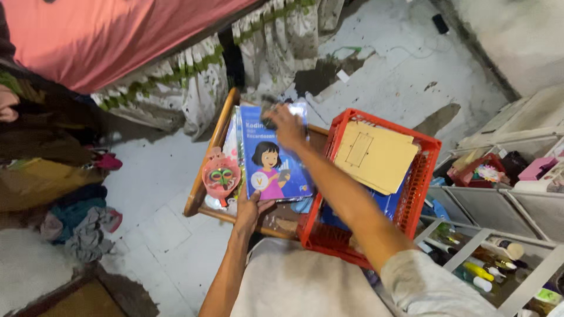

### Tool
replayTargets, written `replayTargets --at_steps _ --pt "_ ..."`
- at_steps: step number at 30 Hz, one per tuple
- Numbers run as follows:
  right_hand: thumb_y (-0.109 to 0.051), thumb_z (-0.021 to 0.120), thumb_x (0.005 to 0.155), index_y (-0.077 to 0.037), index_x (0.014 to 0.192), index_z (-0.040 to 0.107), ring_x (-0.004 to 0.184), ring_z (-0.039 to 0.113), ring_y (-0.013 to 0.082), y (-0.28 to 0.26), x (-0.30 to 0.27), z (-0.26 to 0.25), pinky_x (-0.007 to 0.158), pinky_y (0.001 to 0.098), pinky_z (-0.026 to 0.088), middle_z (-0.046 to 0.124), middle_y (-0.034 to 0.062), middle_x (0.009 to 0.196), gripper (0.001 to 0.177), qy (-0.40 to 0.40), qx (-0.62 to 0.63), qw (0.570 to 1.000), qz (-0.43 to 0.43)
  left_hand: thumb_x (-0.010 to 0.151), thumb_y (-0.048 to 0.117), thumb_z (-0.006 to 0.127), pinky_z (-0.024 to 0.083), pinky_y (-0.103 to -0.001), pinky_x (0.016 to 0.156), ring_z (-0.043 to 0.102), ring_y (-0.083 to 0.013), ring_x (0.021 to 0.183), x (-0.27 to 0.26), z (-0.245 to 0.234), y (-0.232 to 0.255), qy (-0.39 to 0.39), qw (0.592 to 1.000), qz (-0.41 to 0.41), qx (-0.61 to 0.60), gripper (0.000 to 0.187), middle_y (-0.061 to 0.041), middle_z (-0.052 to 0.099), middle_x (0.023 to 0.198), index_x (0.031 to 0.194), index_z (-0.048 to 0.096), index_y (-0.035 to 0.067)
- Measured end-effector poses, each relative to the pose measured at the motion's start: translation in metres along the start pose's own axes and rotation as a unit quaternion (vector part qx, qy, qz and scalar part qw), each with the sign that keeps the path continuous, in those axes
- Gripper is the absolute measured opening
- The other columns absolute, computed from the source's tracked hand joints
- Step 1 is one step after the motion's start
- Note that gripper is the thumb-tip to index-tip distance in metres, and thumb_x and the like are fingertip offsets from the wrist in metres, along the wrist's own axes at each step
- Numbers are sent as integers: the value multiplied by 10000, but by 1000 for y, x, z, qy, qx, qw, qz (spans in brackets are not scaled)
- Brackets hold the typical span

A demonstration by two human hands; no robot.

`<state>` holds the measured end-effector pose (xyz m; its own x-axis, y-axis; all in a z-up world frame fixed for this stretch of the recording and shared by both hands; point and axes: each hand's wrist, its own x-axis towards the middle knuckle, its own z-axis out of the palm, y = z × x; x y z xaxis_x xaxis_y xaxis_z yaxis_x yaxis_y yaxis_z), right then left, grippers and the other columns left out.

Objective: The person sorts through a stack of papers and books on a small table, handling notebooks and pamphlets before placing them into a red plastic crate.

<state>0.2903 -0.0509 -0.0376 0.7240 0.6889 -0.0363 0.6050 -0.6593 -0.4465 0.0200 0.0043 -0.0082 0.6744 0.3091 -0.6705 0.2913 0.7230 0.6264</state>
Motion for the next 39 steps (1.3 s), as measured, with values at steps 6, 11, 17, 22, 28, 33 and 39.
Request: replayTargets --at_steps 6,11,17,22,28,33,39 --pt "-91 683 855 -299 1490 488 1533 222 370 -4 -45 -19 1205 614 183 286 148 1642 696 12 -6 998 69 996 -51 369 659 -436 806 729 -363 994 -2 -3 6 -29 999 5 -15 558 -218 602 1328 1527 325 114" --pt "-70 665 856 -270 1524 464 1551 183 399 -34 -135 -2 1200 627 185 250 176 1664 726 -9 23 998 56 864 -157 384 655 -450 821 737 -354 1009 5 -4 9 -52 999 -8 -10 686 -215 623 1297 1499 368 101" --pt "-61 665 877 -302 1504 485 1509 292 437 -78 -186 21 1207 512 301 305 190 1653 696 -63 198 977 41 815 -165 427 619 -431 800 677 -306 1025 13 -16 1 -56 997 -2 50 761 -143 619 1257 1499 401 168" --pt "57 609 776 -250 1500 505 1503 340 450 -90 -153 27 1229 500 298 367 210 1625 794 -51 222 971 -74 834 -151 441 656 -424 808 692 -287 1083 15 -22 -4 -55 997 13 49 721 -110 620 1269 1478 394 171" --pt "54 623 728 -249 1448 555 1478 370 414 -48 -68 30 1176 531 337 430 153 1573 784 -12 94 991 -92 811 -168 422 649 -438 804 691 -295 981 5 -15 -5 -54 998 5 30 829 -137 611 1277 1535 330 225" --pt "39 649 725 -216 1369 615 1409 407 412 -18 -65 4 1075 556 375 478 159 1513 694 46 24 998 -30 991 3 494 663 -403 725 733 -302 905 1 -7 -8 -24 1000 12 10 539 -171 650 1268 1506 402 133" --pt "-15 627 815 -194 1259 690 1109 668 328 -9 -83 -11 962 431 546 700 143 1202 483 95 168 978 86 965 -32 531 627 -349 606 736 -276 860 -10 26 60 61 988 130 49 395 -162 672 1196 1353 591 17"
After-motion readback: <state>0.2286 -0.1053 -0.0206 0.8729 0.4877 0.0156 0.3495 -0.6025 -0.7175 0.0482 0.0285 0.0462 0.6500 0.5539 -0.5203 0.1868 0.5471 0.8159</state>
